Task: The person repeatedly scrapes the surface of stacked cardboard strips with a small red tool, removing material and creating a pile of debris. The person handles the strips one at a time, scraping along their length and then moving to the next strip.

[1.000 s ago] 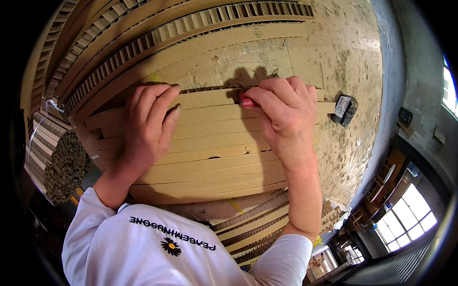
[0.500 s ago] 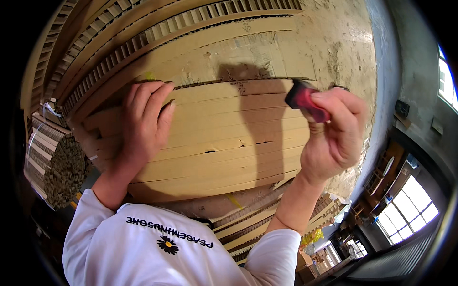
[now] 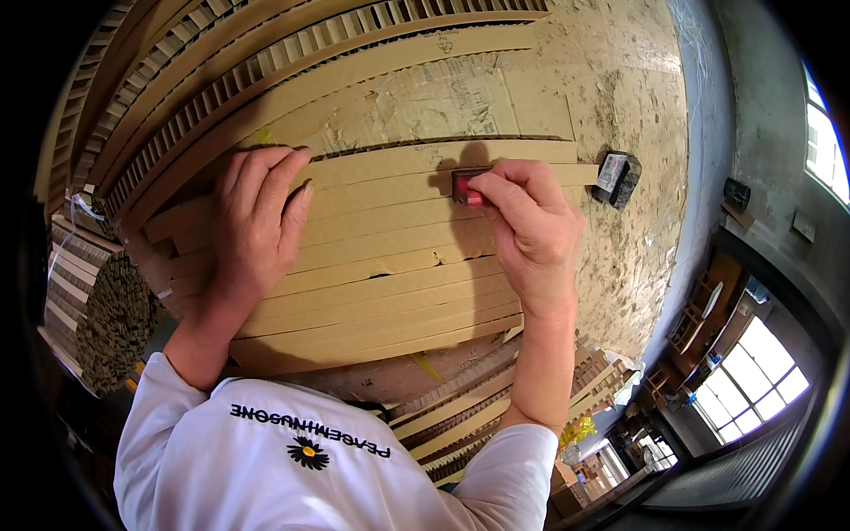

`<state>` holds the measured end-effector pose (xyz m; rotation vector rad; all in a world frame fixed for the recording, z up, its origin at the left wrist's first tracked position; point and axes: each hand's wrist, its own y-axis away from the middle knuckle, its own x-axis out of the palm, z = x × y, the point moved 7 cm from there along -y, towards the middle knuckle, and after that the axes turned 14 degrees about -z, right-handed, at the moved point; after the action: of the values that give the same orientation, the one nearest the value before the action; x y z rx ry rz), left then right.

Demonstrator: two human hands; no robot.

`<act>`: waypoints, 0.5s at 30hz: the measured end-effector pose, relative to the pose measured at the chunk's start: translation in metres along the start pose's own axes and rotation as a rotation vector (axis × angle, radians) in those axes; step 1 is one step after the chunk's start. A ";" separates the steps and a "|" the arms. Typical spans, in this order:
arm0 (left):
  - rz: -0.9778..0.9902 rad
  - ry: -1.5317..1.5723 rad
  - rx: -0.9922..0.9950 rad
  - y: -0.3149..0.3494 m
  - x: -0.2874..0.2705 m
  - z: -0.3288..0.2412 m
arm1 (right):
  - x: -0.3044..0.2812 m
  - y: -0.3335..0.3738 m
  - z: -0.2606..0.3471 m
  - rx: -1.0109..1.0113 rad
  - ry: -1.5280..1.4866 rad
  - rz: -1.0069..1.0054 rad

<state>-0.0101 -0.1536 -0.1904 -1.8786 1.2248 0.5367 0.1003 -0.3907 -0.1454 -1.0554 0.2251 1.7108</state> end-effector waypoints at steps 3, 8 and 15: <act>0.000 0.002 -0.003 0.000 0.000 0.000 | 0.001 -0.003 0.004 -0.023 0.041 0.023; 0.000 0.000 -0.002 0.000 0.000 -0.001 | 0.004 -0.002 0.004 -0.049 0.069 0.031; -0.002 -0.002 -0.012 0.002 0.002 0.000 | 0.005 -0.007 0.003 -0.159 0.156 0.054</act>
<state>-0.0112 -0.1549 -0.1922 -1.8884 1.2213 0.5454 0.1045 -0.3825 -0.1453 -1.3126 0.2214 1.7178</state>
